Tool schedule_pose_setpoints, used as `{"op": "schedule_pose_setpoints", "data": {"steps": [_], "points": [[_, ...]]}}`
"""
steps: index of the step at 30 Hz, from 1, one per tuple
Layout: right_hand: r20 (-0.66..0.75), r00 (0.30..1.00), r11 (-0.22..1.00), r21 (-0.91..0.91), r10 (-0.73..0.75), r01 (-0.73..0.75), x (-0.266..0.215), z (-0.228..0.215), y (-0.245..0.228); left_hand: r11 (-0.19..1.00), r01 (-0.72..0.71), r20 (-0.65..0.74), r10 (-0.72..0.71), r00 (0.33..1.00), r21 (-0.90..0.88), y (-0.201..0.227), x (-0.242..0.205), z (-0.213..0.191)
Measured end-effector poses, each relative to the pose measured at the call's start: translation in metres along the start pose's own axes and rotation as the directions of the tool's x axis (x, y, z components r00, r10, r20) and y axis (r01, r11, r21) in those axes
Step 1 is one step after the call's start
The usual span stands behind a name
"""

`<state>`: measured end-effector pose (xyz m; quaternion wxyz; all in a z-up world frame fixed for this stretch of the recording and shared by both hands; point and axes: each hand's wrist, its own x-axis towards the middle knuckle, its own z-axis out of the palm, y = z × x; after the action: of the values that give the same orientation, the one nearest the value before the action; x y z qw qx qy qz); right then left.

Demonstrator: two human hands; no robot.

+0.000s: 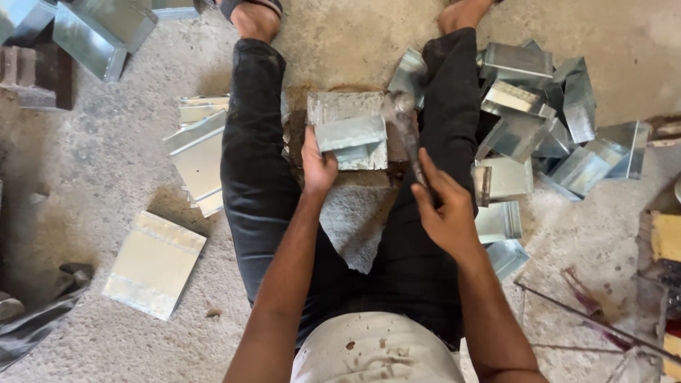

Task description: The person sits on the floor and repeatedly hammers small rectangular metal pieces placed on a block. They pick up pieces from a pile, position them on the block, strike them with a hammer, and then move them aside.

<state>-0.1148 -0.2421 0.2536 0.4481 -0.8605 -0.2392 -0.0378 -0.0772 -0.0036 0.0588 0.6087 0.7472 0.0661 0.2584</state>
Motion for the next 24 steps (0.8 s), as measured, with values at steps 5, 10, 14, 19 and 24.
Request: {"op": "schedule_pose_setpoints", "data": {"steps": [5, 10, 14, 19, 24], "points": [[0.171, 0.802, 0.681, 0.445, 0.572, -0.581, -0.024, 0.008, 0.012, 0.999, -0.043, -0.055, 0.044, 0.998, 0.031, -0.002, -0.003, -0.001], [0.193, 0.725, 0.596, 0.453, 0.661, -0.663, -0.048, 0.010, 0.017, 0.979, 0.152, -0.025, -0.150, 0.988, 0.134, -0.014, -0.001, 0.004], [0.206, 0.738, 0.608, 0.448, 0.643, -0.655, -0.055, 0.014, 0.018, 0.797, 0.435, -0.079, -0.445, 0.892, 0.420, -0.007, 0.002, 0.005], [0.161, 0.817, 0.734, 0.369, 0.553, -0.570, -0.039, 0.017, 0.017, 0.737, 0.351, -0.044, -0.401, 0.915, 0.577, -0.007, -0.003, 0.000], [0.029, 0.923, 0.877, 0.302, 0.383, -0.373, -0.018, 0.011, 0.005, 0.831, 0.217, 0.053, -0.283, 0.958, 0.512, -0.065, -0.011, 0.002]]}}
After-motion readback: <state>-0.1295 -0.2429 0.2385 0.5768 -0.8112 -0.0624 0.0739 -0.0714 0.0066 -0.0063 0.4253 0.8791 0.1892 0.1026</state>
